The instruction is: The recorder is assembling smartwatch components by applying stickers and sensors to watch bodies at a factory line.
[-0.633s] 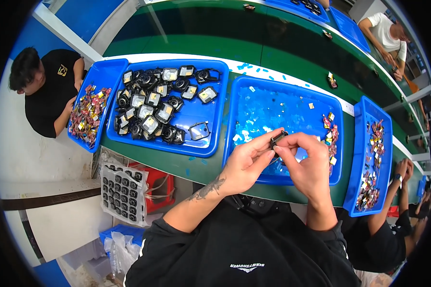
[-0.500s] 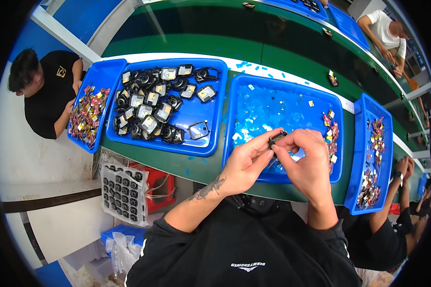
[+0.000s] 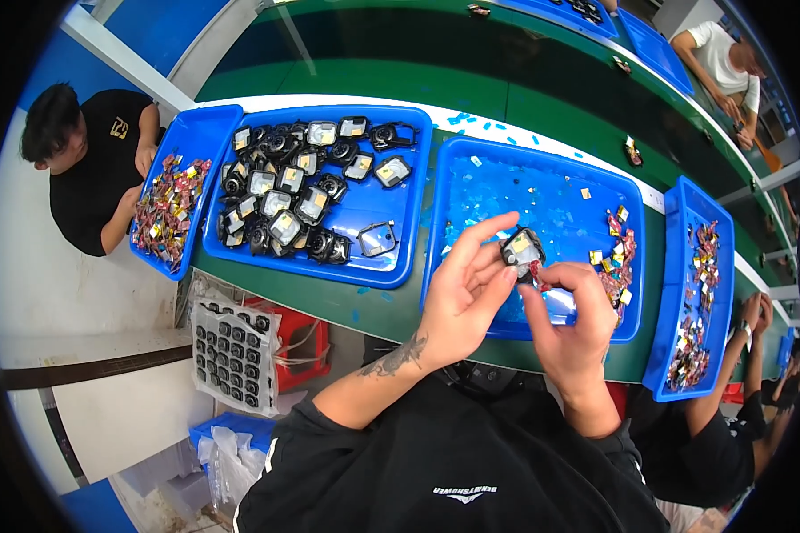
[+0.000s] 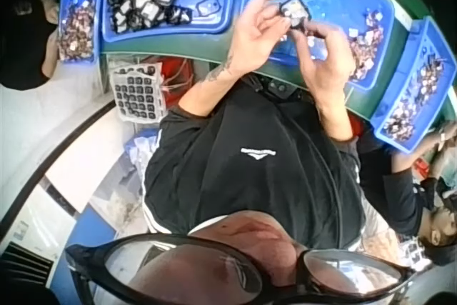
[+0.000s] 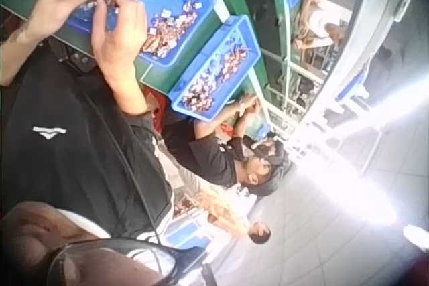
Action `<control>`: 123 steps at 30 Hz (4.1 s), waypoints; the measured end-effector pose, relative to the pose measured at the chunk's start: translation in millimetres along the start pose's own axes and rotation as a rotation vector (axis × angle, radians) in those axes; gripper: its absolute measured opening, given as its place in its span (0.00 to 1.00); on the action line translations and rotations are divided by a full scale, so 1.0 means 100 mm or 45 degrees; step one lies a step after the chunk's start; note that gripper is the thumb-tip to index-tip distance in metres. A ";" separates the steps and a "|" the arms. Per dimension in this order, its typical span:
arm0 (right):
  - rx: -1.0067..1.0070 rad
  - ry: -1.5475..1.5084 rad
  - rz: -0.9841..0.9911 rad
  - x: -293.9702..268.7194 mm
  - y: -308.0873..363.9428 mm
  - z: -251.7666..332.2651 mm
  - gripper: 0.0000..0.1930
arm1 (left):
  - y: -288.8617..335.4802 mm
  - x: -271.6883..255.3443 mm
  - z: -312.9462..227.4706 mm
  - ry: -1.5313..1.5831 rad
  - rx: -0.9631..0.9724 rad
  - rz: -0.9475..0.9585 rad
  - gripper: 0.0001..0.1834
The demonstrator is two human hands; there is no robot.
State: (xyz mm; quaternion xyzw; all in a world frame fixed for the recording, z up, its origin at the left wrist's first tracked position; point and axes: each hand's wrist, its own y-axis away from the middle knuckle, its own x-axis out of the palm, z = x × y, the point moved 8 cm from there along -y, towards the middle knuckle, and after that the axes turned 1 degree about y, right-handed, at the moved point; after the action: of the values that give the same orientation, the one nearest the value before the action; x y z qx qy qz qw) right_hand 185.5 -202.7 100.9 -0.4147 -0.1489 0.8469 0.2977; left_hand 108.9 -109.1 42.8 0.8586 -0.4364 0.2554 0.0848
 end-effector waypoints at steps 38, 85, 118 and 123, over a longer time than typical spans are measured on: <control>0.472 -0.508 0.247 -0.10 -0.10 -0.20 0.05 | 0.29 0.26 -0.56 -1.540 0.961 0.124 0.16; 0.802 -0.935 0.312 0.48 -0.25 -0.76 0.24 | 0.10 -0.42 -0.41 -1.213 0.280 -0.223 0.24; 0.650 -0.716 0.068 0.16 -0.01 -0.52 0.06 | 0.08 0.00 0.08 -0.250 0.015 -0.003 0.29; 0.254 0.538 0.152 -0.60 -0.16 -1.00 0.08 | -0.02 -0.18 0.19 -0.059 -0.236 -0.194 0.20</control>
State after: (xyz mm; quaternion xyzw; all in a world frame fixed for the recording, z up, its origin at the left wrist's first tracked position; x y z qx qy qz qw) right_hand 299.8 -227.7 84.3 -0.5593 0.0259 0.7678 0.3113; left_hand 108.6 -102.7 17.5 0.8834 -0.3934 0.1870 0.1728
